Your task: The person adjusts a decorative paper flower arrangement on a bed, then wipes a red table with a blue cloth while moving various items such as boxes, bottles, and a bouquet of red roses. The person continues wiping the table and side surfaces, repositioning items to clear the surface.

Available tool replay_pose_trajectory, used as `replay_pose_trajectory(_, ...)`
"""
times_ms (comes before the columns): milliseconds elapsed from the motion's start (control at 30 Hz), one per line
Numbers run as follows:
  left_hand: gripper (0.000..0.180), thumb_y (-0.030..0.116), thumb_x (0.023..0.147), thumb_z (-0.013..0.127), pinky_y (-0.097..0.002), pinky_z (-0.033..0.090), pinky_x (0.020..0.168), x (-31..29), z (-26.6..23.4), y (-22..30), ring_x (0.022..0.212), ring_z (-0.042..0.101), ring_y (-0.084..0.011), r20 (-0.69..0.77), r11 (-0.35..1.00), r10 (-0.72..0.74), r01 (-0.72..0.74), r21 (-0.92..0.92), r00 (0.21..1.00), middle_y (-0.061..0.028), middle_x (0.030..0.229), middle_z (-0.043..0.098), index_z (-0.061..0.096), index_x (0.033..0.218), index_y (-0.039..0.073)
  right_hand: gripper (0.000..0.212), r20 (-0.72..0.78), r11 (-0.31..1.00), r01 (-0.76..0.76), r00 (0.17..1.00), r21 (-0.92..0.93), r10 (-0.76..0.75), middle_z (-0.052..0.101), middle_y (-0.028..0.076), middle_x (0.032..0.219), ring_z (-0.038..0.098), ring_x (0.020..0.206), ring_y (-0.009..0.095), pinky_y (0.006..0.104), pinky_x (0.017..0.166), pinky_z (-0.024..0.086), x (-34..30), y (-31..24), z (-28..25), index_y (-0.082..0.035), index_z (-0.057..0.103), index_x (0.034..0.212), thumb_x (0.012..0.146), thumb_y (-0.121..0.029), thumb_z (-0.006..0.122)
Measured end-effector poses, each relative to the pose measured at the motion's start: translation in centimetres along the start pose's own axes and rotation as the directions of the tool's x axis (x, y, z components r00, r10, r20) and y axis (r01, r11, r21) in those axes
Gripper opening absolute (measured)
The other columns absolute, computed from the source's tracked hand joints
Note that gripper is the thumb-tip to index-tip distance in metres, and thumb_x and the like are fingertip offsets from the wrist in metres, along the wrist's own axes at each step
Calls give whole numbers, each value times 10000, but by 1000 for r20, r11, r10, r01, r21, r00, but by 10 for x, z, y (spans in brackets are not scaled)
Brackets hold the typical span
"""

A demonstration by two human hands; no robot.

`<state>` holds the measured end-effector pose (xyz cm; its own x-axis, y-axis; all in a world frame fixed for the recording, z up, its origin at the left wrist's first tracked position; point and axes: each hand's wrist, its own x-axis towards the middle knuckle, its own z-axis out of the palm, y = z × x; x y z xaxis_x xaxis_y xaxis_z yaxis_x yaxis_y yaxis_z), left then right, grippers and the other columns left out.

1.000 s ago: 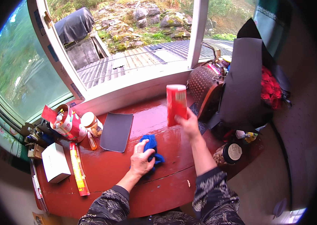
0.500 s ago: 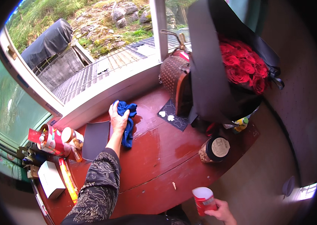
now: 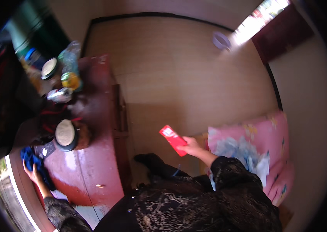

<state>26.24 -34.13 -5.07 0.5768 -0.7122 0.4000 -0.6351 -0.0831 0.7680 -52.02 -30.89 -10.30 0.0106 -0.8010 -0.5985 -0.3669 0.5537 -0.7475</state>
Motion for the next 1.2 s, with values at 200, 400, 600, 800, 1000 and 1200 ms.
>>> replay_pose_trajectory(200, 590, 106, 808, 640, -415, 349, 1064, -78, -11, 18, 1205, 466, -302, 14, 999, -37, 38, -35, 999, -175, 1335, 467, 455, 1368, 108, 430, -87, 1000, -9, 996, -24, 7, 702, 118, 971, 657, 890, 186, 332, 824, 496, -52, 43, 23, -55, 630, 1136, 773, -264, 725)
replay_pose_trajectory(400, 578, 42, 809, 592, -375, 421, 976, -155, 7, 132, 1069, 529, -256, 146, 987, -107, 123, -102, 983, -142, 1238, 529, 452, 1362, 130, 433, -143, 979, 57, 989, 197, -29, 686, 80, 1023, 642, 907, 150, 314, 816, 508, -84, 158, 20, -31, 601, 1192, 791, -149, 718)
replay_pose_trajectory(600, 626, 0, 683, 581, -402, 377, 1032, -214, 54, 181, 1176, 515, -312, 147, 987, 113, -94, -133, 983, -164, 1218, 550, 510, 1299, 84, 332, -196, 937, 109, 980, 331, -45, 672, 47, 1019, 630, 887, 135, 285, 810, 504, -100, 155, 16, -6, 625, 1122, 794, 13, 677)
replay_pose_trajectory(800, 659, 7, 635, 661, -411, 395, 1053, -270, 98, 257, 1300, 409, -397, 258, 995, 91, -80, -53, 962, -205, 1407, 410, 546, 1264, 167, 318, -99, 934, 206, 978, 293, -185, 667, 41, 1032, 618, 892, 124, 275, 826, 486, -42, 78, 18, -10, 615, 1135, 820, -1, 661)
replay_pose_trajectory(1000, 657, -17, 633, 655, -419, 427, 1016, -264, 109, 274, 1260, 456, -393, 160, 998, 60, -62, 6, 985, -209, 1370, 444, 553, 1257, 162, 326, -36, 859, 330, 938, 390, -344, 656, 54, 1029, 620, 869, 119, 275, 798, 496, 34, -31, 1, 3, 593, 1136, 828, -43, 689)
replay_pose_trajectory(1200, 566, -48, 637, 589, -383, 384, 1046, -273, 92, 259, 1221, 502, -337, -110, 997, -49, 55, 56, 993, -178, 1231, 564, 591, 1192, 62, 337, 125, 906, 313, 925, 287, -359, 669, 37, 1010, 624, 874, 122, 290, 811, 497, 99, -64, -15, -10, 625, 1111, 800, -89, 730)
